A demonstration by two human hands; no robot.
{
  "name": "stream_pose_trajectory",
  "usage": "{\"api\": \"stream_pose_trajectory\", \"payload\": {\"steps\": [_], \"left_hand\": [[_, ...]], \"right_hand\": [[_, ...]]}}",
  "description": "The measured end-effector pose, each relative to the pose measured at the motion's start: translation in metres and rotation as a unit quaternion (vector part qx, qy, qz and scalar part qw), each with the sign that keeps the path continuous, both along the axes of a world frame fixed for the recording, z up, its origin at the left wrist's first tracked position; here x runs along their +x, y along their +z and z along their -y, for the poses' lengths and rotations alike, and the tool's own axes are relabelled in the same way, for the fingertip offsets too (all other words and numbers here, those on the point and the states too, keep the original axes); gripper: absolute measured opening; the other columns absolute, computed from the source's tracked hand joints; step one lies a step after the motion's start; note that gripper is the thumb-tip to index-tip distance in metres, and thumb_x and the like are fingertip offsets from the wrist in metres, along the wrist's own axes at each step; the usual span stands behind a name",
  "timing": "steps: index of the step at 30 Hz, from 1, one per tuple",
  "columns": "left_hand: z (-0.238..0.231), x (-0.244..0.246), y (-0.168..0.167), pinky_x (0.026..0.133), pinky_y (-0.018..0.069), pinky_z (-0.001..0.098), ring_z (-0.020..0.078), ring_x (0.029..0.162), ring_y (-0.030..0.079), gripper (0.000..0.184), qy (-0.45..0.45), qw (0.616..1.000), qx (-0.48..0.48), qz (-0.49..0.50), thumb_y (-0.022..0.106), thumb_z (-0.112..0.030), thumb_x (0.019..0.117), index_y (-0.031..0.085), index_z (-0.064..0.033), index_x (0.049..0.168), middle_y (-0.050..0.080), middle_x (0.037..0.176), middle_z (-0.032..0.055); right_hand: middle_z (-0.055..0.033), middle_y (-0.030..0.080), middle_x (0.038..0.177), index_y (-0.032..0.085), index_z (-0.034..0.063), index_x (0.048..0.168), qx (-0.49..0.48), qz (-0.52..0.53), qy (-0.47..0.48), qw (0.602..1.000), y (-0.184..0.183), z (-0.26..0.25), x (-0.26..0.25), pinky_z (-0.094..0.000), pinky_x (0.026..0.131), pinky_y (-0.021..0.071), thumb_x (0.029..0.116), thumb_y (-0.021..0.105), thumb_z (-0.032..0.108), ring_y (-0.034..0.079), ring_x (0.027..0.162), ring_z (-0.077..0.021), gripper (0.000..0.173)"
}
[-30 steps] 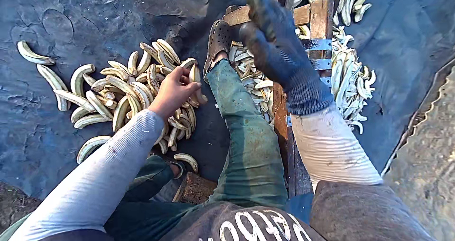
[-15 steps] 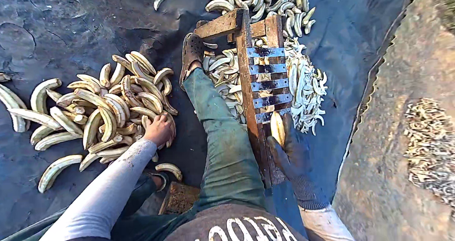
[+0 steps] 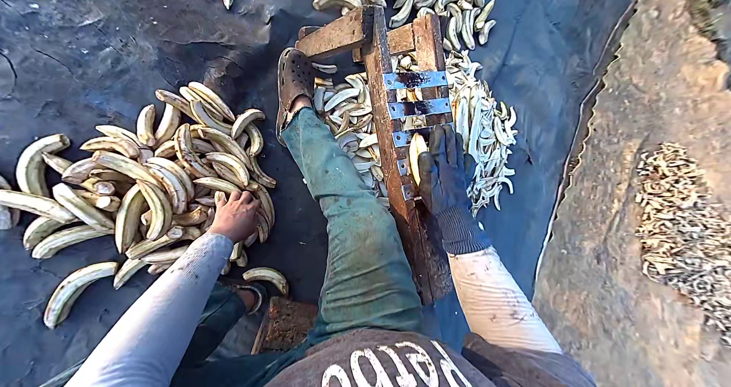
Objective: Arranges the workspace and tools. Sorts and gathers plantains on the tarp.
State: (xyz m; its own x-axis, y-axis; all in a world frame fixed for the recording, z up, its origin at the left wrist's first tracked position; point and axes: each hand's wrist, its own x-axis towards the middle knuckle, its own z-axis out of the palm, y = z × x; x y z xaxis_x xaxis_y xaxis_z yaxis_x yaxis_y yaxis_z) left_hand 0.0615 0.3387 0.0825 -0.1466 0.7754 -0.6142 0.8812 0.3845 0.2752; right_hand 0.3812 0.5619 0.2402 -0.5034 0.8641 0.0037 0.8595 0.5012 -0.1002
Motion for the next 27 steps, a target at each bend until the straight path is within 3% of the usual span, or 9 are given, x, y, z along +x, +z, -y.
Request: {"api": "stream_pose_trajectory", "payload": {"steps": [4, 13, 17, 20, 22, 24, 25, 27], "left_hand": [[-0.001, -0.001, 0.002, 0.099, 0.0441, 0.0633, 0.0405, 0.133, 0.05, 0.036, -0.003, 1.0, -0.004, 0.001, 0.068, -0.018, 0.0958, 0.068, -0.0123, 0.131, 0.06, 0.137, 0.0152], [-0.005, -0.005, -0.001, 0.098, 0.0448, 0.0609, 0.0377, 0.132, 0.051, 0.035, -0.017, 1.0, -0.016, -0.009, 0.068, -0.015, 0.0948, 0.068, -0.014, 0.13, 0.062, 0.135, 0.0122], [-0.008, -0.007, 0.004, 0.099, 0.0437, 0.0619, 0.0387, 0.133, 0.05, 0.035, -0.022, 0.999, -0.025, 0.005, 0.07, -0.017, 0.0958, 0.068, -0.0125, 0.13, 0.062, 0.135, 0.0135], [-0.009, -0.007, 0.008, 0.101, 0.043, 0.0594, 0.0369, 0.132, 0.05, 0.035, -0.034, 0.998, -0.047, -0.001, 0.069, -0.017, 0.0961, 0.068, -0.0151, 0.131, 0.062, 0.133, 0.012], [-0.01, -0.009, 0.011, 0.102, 0.0419, 0.0595, 0.0364, 0.131, 0.051, 0.032, -0.04, 0.998, -0.056, 0.0, 0.068, -0.018, 0.0963, 0.069, -0.0153, 0.128, 0.064, 0.13, 0.0119], [-0.012, -0.014, 0.018, 0.102, 0.0413, 0.061, 0.0382, 0.13, 0.053, 0.03, -0.024, 0.998, -0.057, 0.015, 0.067, -0.021, 0.0976, 0.07, -0.0141, 0.127, 0.065, 0.129, 0.0143], [-0.014, -0.017, 0.021, 0.101, 0.0424, 0.0622, 0.0396, 0.128, 0.054, 0.03, -0.01, 0.998, -0.05, 0.024, 0.068, -0.022, 0.0976, 0.07, -0.0133, 0.127, 0.065, 0.129, 0.0159], [-0.016, -0.025, 0.028, 0.097, 0.0455, 0.0661, 0.0433, 0.124, 0.058, 0.028, 0.027, 0.999, -0.008, 0.046, 0.07, -0.02, 0.0966, 0.072, -0.0113, 0.123, 0.066, 0.127, 0.0191]], "right_hand": [[-0.0061, 0.017, 0.172, 0.019, 0.0192, 0.165, 0.004, 0.004, -0.06, 0.998, 0.006, -0.055, -0.069, -0.0648, 0.121, 0.0108, 0.1062, 0.017, 0.054, 0.014, 0.158, -0.0298, 0.068], [-0.003, 0.018, 0.171, 0.015, 0.0174, 0.165, -0.008, 0.017, -0.079, 0.997, 0.014, -0.128, -0.164, -0.0612, 0.123, 0.0085, 0.1102, 0.015, 0.04, 0.013, 0.159, -0.0249, 0.06], [-0.0028, 0.016, 0.172, 0.019, 0.0167, 0.165, -0.044, 0.035, -0.091, 0.994, 0.018, -0.152, -0.195, -0.0687, 0.12, 0.0042, 0.1119, 0.015, 0.035, 0.012, 0.159, -0.0256, 0.056], [-0.0092, 0.018, 0.171, 0.02, 0.0089, 0.164, -0.058, 0.002, -0.061, 0.996, 0.022, -0.168, -0.199, -0.0612, 0.124, 0.0091, 0.1111, 0.025, 0.024, 0.016, 0.158, -0.0249, 0.055], [-0.0182, 0.027, 0.167, 0.024, -0.0016, 0.16, -0.03, -0.098, -0.022, 0.994, 0.028, -0.168, -0.187, -0.0424, 0.127, 0.0176, 0.109, 0.032, 0.016, 0.024, 0.156, -0.0237, 0.054], [-0.0191, 0.033, 0.164, 0.028, -0.0036, 0.158, -0.026, -0.252, 0.023, 0.967, 0.036, -0.157, -0.165, -0.0298, 0.126, 0.0211, 0.1104, 0.028, 0.022, 0.029, 0.153, -0.0174, 0.054], [-0.0154, 0.034, 0.164, 0.03, 0.0004, 0.159, -0.027, -0.295, 0.037, 0.954, 0.036, -0.151, -0.151, -0.0299, 0.125, 0.0231, 0.1103, 0.026, 0.032, 0.031, 0.152, -0.0144, 0.058], [-0.0084, 0.029, 0.167, 0.028, 0.009, 0.162, -0.023, -0.272, 0.057, 0.96, 0.03, -0.137, -0.113, -0.0392, 0.127, 0.0204, 0.1076, 0.021, 0.046, 0.027, 0.154, -0.0139, 0.066]]}}
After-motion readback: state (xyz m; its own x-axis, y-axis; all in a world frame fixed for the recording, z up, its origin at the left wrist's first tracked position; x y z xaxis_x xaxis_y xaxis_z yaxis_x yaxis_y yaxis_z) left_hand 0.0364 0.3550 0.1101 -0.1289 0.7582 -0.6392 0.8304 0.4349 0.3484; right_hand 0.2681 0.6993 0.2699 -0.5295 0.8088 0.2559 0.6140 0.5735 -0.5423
